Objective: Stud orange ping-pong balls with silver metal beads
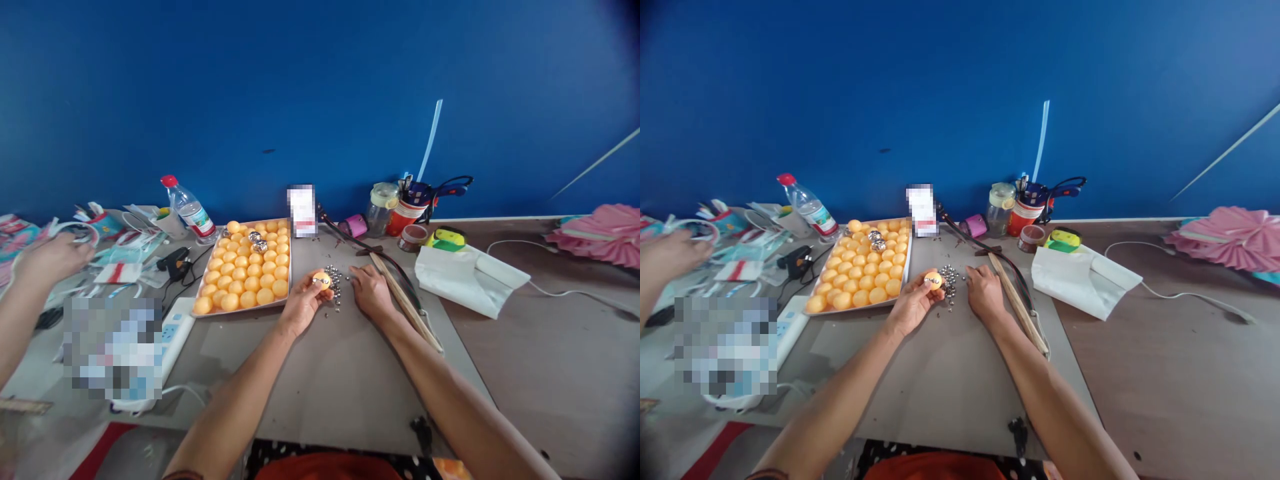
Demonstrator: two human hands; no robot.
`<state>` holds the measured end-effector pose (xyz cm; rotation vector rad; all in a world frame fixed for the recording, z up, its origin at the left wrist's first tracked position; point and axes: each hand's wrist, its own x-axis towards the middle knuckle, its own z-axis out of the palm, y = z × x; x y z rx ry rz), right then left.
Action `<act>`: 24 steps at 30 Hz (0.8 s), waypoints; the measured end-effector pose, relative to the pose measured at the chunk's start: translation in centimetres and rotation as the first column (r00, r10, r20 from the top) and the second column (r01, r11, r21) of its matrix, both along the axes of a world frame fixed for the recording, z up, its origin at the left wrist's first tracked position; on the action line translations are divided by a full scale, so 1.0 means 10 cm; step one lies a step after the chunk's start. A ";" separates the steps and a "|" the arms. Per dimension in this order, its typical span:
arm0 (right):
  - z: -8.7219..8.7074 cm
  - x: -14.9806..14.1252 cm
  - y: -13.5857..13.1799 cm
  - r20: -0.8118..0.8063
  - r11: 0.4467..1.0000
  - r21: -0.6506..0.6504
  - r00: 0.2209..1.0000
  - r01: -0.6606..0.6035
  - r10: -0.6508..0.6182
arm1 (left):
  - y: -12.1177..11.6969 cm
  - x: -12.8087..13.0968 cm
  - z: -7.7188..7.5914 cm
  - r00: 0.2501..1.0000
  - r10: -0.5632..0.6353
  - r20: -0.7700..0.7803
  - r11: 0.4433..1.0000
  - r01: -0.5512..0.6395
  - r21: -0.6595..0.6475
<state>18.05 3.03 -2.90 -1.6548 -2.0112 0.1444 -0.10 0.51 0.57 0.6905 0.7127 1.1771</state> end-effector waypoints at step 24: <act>0.24 -0.15 -0.03 -0.957 0.914 -0.258 0.215 -0.313 -0.197 | -0.02 0.00 0.02 0.999 -0.030 0.028 0.999 0.031 -0.044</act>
